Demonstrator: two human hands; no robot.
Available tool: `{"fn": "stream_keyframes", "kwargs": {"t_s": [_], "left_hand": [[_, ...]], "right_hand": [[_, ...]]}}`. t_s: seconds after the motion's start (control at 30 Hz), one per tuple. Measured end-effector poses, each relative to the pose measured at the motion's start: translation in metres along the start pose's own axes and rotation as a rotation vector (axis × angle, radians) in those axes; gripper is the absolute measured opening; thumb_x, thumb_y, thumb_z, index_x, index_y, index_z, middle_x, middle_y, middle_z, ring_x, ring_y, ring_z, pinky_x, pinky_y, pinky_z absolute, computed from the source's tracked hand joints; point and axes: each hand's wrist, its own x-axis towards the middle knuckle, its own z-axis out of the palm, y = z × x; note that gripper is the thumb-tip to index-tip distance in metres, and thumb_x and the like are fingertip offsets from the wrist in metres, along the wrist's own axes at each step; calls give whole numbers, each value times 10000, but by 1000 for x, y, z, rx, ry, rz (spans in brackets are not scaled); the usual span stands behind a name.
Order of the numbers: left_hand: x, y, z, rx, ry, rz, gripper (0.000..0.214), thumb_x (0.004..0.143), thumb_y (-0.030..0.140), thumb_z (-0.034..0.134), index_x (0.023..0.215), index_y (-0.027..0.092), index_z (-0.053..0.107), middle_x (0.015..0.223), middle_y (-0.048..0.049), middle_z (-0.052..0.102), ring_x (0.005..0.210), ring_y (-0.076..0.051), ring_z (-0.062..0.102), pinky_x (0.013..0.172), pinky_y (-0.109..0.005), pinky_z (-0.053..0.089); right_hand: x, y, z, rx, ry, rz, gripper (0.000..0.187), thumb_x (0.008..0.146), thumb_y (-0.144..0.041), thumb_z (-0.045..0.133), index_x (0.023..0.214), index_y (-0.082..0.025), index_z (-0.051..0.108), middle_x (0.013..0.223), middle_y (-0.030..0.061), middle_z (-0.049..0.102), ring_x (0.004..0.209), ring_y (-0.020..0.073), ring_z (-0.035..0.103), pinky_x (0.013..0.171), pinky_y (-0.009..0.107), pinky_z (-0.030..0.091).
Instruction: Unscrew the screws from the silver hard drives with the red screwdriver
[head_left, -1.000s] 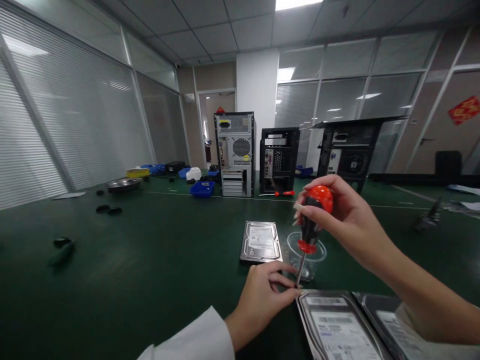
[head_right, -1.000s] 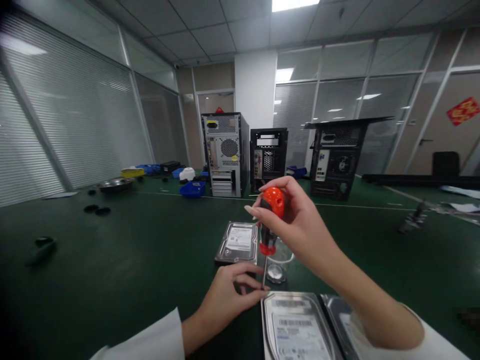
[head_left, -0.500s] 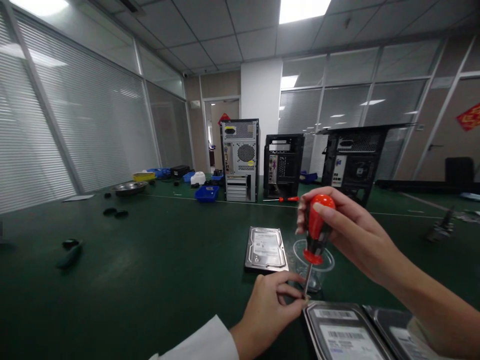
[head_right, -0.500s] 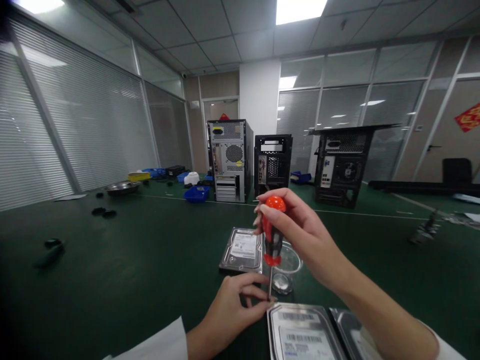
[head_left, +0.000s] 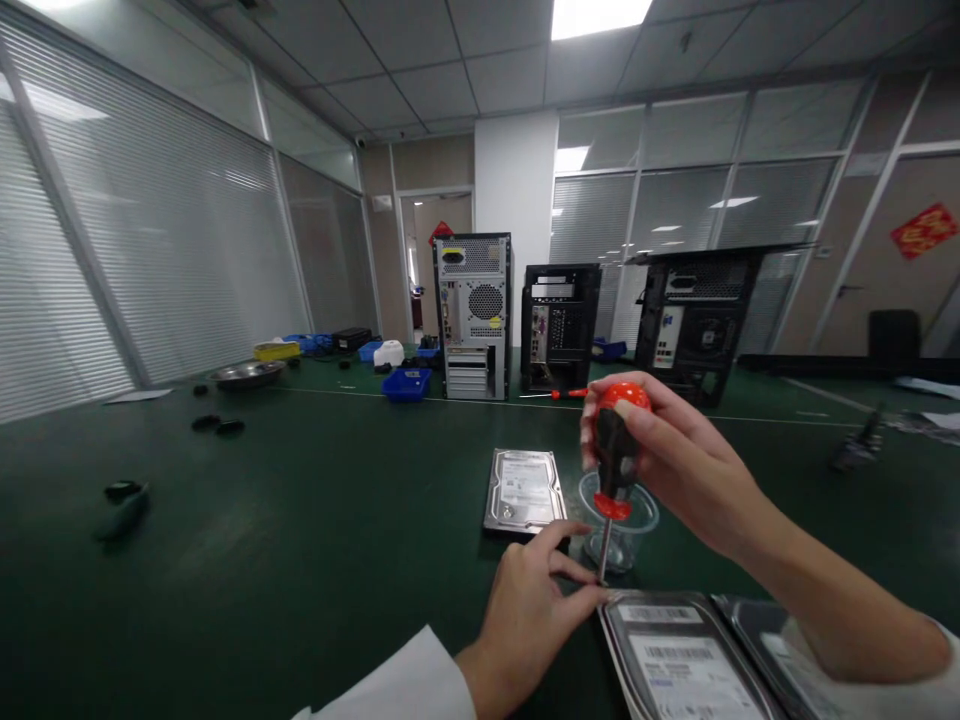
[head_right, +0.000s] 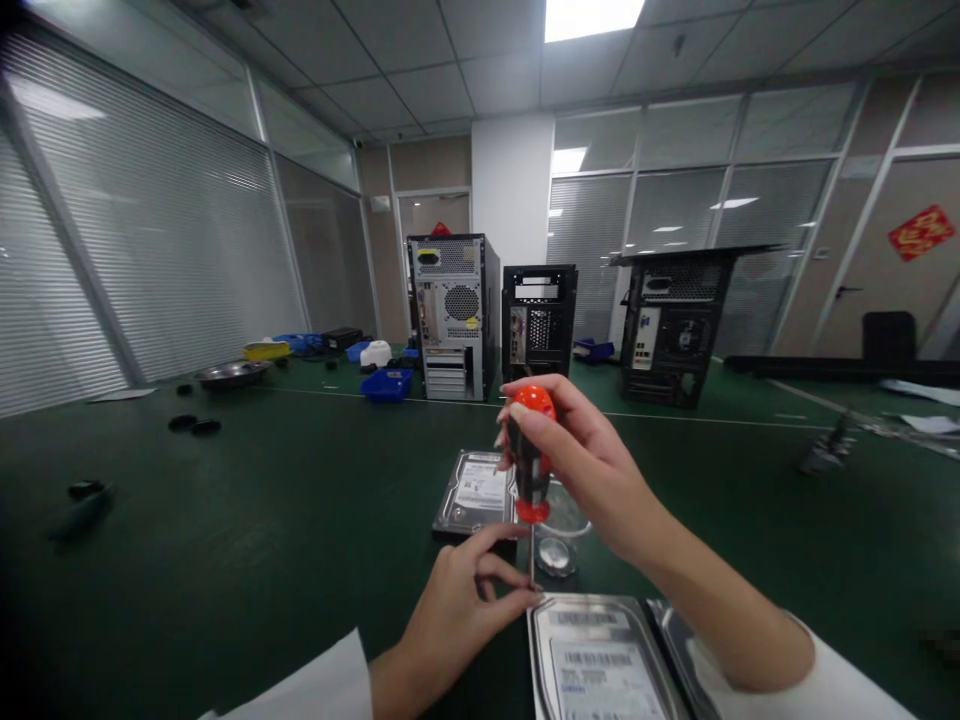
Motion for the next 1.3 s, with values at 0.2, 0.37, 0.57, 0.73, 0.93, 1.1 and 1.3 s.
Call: {"fn": "stream_keyframes", "kwargs": {"t_s": [0.2, 0.37, 0.57, 0.73, 0.93, 1.1, 1.3], "left_hand": [[6, -6, -1, -78, -80, 12, 543, 694, 199, 718, 1212, 192, 552, 813, -21, 746, 607, -168, 634, 596, -227, 454], [8, -10, -2, -236, -138, -19, 545, 709, 148, 698, 1229, 159, 538, 847, -61, 744, 788, -209, 686, 677, -246, 469], [7, -8, -2, -251, -115, -29, 494, 695, 125, 706, 1169, 132, 568, 822, -78, 740, 769, -204, 689, 673, -249, 481], [8, -10, -1, -280, -99, -39, 494, 679, 114, 713, 1152, 115, 571, 806, -85, 731, 747, -198, 687, 683, -260, 505], [9, -11, -1, -273, -107, -14, 480, 678, 104, 710, 1138, 121, 574, 801, -75, 730, 737, -184, 679, 648, -234, 480], [9, -10, -1, -271, -101, -30, 475, 678, 98, 708, 1135, 116, 578, 800, -77, 735, 744, -194, 685, 668, -243, 495], [8, -8, -3, -206, -83, -21, 389, 708, 108, 687, 1090, 135, 618, 790, -56, 743, 742, -195, 699, 680, -240, 518]], "right_hand": [[1, 3, -3, 50, 39, -62, 215, 831, -321, 609, 937, -271, 428, 751, -51, 526, 571, 94, 503, 514, 211, 454], [-1, -1, -6, 67, -52, 1, 220, 908, -372, 410, 1066, -254, 507, 872, 11, 518, 699, 136, 536, 622, 266, 489], [-4, -1, -4, 87, -61, -37, 167, 914, -330, 428, 1028, -256, 524, 882, 11, 515, 710, 126, 529, 631, 242, 464], [-5, -2, -4, 120, -63, -54, 168, 929, -321, 412, 1028, -245, 524, 870, 9, 517, 701, 117, 529, 616, 225, 449], [-5, 0, -3, 148, -89, -86, 173, 930, -303, 413, 1041, -230, 525, 868, 16, 519, 695, 116, 530, 604, 225, 445], [-5, 1, -3, 152, -96, -100, 182, 933, -292, 407, 1048, -215, 525, 870, 22, 519, 691, 117, 528, 600, 224, 443], [-5, 3, -5, 150, -109, -99, 180, 936, -303, 426, 1062, -214, 519, 882, 22, 518, 702, 113, 524, 611, 221, 441]]}}
